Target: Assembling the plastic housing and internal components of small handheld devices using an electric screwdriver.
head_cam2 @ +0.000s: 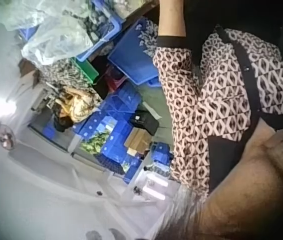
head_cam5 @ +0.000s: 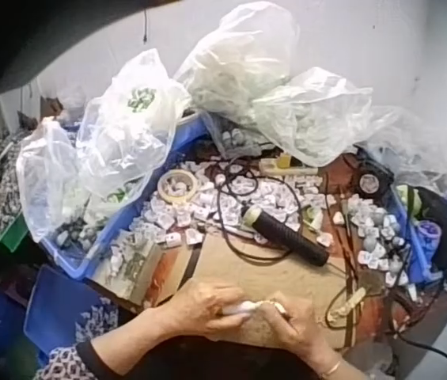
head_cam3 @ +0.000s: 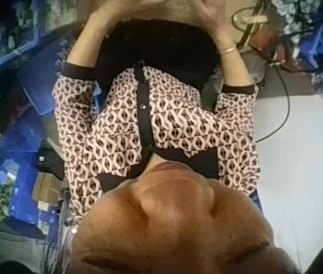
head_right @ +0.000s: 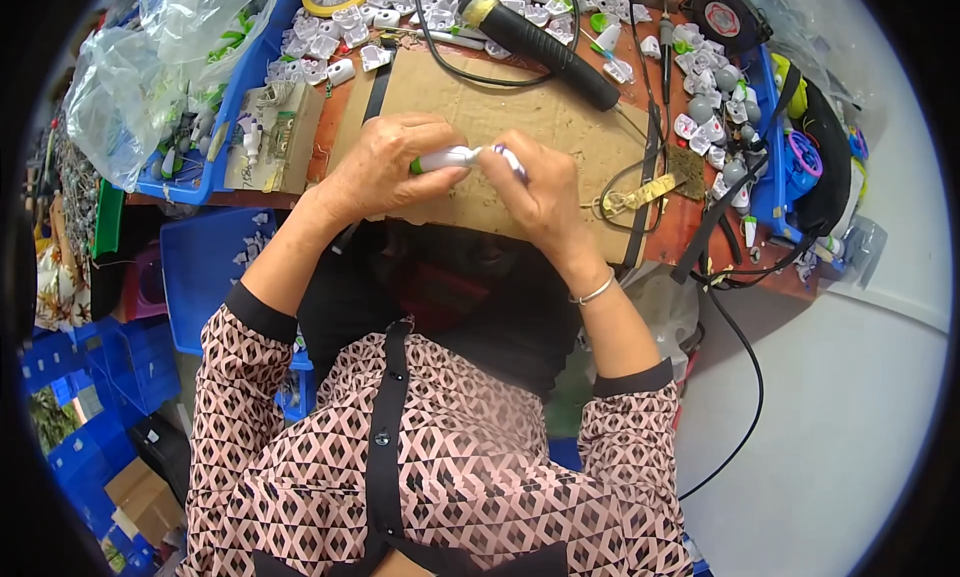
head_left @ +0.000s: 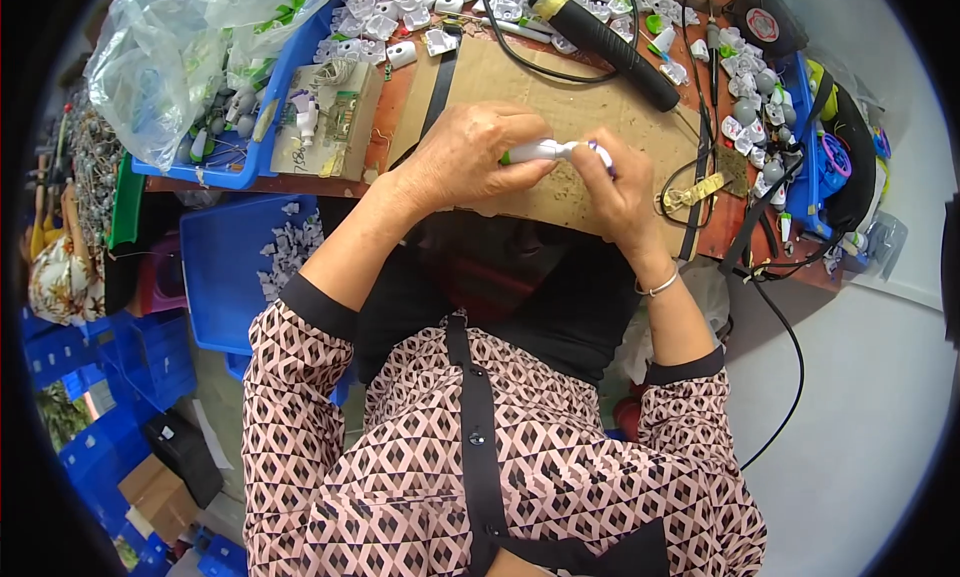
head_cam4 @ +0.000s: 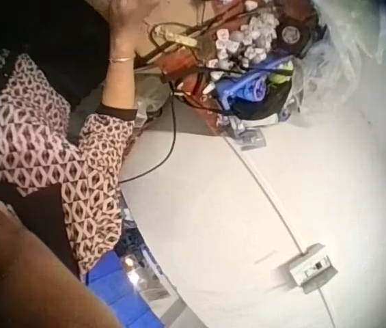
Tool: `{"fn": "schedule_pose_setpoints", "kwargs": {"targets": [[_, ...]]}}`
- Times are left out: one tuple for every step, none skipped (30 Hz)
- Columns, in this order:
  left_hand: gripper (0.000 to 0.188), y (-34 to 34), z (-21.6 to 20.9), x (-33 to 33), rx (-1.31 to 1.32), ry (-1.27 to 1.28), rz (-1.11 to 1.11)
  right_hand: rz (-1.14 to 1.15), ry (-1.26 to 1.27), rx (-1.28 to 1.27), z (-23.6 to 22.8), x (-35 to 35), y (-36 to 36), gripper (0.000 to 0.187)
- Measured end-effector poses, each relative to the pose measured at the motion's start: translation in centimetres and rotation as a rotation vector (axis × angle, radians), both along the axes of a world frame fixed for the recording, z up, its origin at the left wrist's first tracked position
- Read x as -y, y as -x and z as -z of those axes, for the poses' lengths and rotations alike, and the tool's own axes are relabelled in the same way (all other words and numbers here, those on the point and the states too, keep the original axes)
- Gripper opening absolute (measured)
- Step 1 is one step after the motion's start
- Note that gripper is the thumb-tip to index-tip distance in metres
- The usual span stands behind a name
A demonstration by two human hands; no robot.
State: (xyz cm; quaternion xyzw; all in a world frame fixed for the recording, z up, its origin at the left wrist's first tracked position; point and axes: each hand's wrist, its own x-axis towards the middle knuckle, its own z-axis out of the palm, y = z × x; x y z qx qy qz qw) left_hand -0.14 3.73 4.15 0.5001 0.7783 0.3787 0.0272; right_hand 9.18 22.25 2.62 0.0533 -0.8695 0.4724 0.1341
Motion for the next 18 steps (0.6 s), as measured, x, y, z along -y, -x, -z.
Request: {"fn": "schedule_pose_setpoints", "kwargs": {"targets": [[0.02, 0.0, 0.1, -0.1, -0.009, -0.003, -0.007, -0.004, 0.177, 0.215, 0.2, -0.1, 0.0, 0.021], [0.019, 0.0, 0.2, -0.1, -0.018, -0.006, -0.015, -0.003, 0.181, 0.215, 0.1, -0.1, 0.1, 0.021], [0.019, 0.0, 0.1, -0.1, -0.018, -0.003, -0.014, -0.013, 0.239, 0.244, -0.1, 0.1, 0.3, 0.023], [0.019, 0.0, 0.1, 0.1, 0.026, -0.005, -0.021, -0.023, 0.296, 0.273, -0.2, 0.2, 0.5, 0.025], [0.018, 0.0, 0.0, 0.1, 0.072, -0.008, -0.028, -0.022, 0.297, 0.274, -0.1, 0.3, 0.7, 0.025], [0.018, 0.0, 0.0, 0.2, 0.073, -0.008, -0.027, -0.046, 0.089, -0.027, -0.1, 0.4, 1.0, 0.029], [0.018, 0.1, -0.1, 0.3, 0.066, 0.0, -0.016, -0.07, -0.121, -0.327, 0.0, 0.4, 1.2, 0.033], [0.018, 0.1, -0.2, 0.3, 0.058, 0.008, -0.006, -0.07, -0.121, -0.328, 0.1, 0.3, 1.5, 0.033], [0.018, 0.1, -0.3, 0.4, 0.057, 0.007, -0.005, -0.064, -0.162, -0.385, 0.3, 0.3, 1.8, 0.036], [0.02, 0.2, -0.5, 0.4, 0.123, 0.013, -0.01, -0.056, -0.202, -0.444, 0.3, 0.2, 2.0, 0.038], [0.022, 0.3, -0.6, 0.5, 0.186, 0.02, -0.02, -0.057, -0.199, -0.449, 0.0, 0.1, 2.0, 0.038], [0.022, 0.4, -0.6, 0.7, 0.181, 0.024, -0.021, -0.118, -0.045, -0.16, -0.6, 0.0, 2.0, 0.043], [0.025, 0.5, -0.6, 0.8, 0.383, 0.031, 0.022, -0.177, 0.111, 0.129, -1.1, 0.0, 2.1, 0.048], [0.029, 0.6, -0.8, 1.2, 0.584, 0.042, 0.062, -0.179, 0.121, 0.119, -1.4, 0.3, 2.5, 0.048], [0.029, 0.4, -0.7, 1.4, 0.574, 0.056, 0.058, -0.182, 0.356, 0.164, -1.7, 0.7, 3.0, 0.054], [0.033, 0.1, -0.3, 1.5, 0.866, -0.095, 0.053, -0.187, 0.593, 0.208, -1.9, 1.3, 3.7, 0.06], [0.038, 0.0, 0.2, 1.1, 1.159, -0.252, 0.06, -0.162, 0.673, 0.208, -2.2, 1.6, 4.3, 0.068], [0.038, 0.0, 0.5, 1.3, 1.148, -0.234, 0.052, -0.166, 0.691, 0.195, -2.3, 1.6, 4.8, 0.068]]}}
